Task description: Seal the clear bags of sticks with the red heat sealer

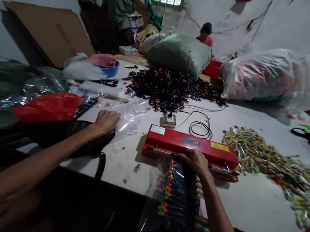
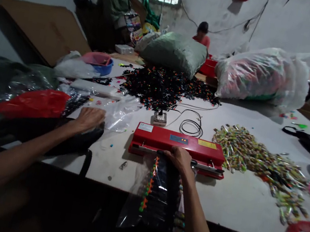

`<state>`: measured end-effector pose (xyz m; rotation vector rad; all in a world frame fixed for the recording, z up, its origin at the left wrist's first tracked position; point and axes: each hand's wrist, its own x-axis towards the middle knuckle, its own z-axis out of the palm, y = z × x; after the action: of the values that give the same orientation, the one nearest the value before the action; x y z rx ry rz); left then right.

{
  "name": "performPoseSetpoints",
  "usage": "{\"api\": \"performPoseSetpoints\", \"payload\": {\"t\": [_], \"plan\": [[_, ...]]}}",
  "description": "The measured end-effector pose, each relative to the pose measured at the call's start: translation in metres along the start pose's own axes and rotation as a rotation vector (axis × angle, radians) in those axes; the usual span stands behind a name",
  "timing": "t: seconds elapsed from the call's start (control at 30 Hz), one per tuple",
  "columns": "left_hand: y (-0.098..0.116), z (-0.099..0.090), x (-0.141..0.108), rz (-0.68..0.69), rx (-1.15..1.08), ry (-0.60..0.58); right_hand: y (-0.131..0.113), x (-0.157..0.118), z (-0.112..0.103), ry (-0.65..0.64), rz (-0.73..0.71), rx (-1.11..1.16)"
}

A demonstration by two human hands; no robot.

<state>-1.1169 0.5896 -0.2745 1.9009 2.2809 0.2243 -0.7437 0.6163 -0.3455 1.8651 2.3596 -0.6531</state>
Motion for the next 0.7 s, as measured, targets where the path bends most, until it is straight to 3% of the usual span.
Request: {"api": "performPoseSetpoints", "payload": {"t": [0.1, 0.2, 0.27, 0.33, 0.4, 0.47, 0.57, 0.63, 0.7], "plan": [[-0.006, 0.025, -0.05, 0.06, 0.15, 0.023, -0.003, 0.0, -0.008, 0.011, 0.006, -0.013], [0.031, 0.059, -0.097, 0.299, 0.117, 0.075, -0.011, -0.008, -0.021, 0.034, 0.021, -0.047], [0.064, 0.083, -0.128, 0.354, -0.1, -0.064, -0.025, -0.023, -0.024, 0.08, 0.043, -0.084], [0.094, 0.107, -0.151, 0.219, -0.387, -0.325, -0.047, -0.045, -0.016, 0.084, 0.019, -0.121], [0.114, 0.128, -0.162, 0.081, -0.713, -0.615, -0.071, -0.067, 0.002, 0.005, -0.083, -0.137], [0.124, 0.144, -0.165, 0.031, -0.932, -0.742, -0.091, -0.084, 0.023, -0.083, -0.175, -0.129], [0.134, 0.148, -0.168, 0.033, -1.022, -0.683, -0.105, -0.096, 0.037, -0.085, -0.17, -0.086], [0.143, 0.14, -0.174, 0.03, -1.089, -0.657, -0.102, -0.099, 0.026, -0.03, -0.15, -0.047], [0.155, 0.126, -0.177, 0.068, -1.14, -0.607, -0.088, -0.103, 0.002, 0.023, -0.125, -0.018]]}}
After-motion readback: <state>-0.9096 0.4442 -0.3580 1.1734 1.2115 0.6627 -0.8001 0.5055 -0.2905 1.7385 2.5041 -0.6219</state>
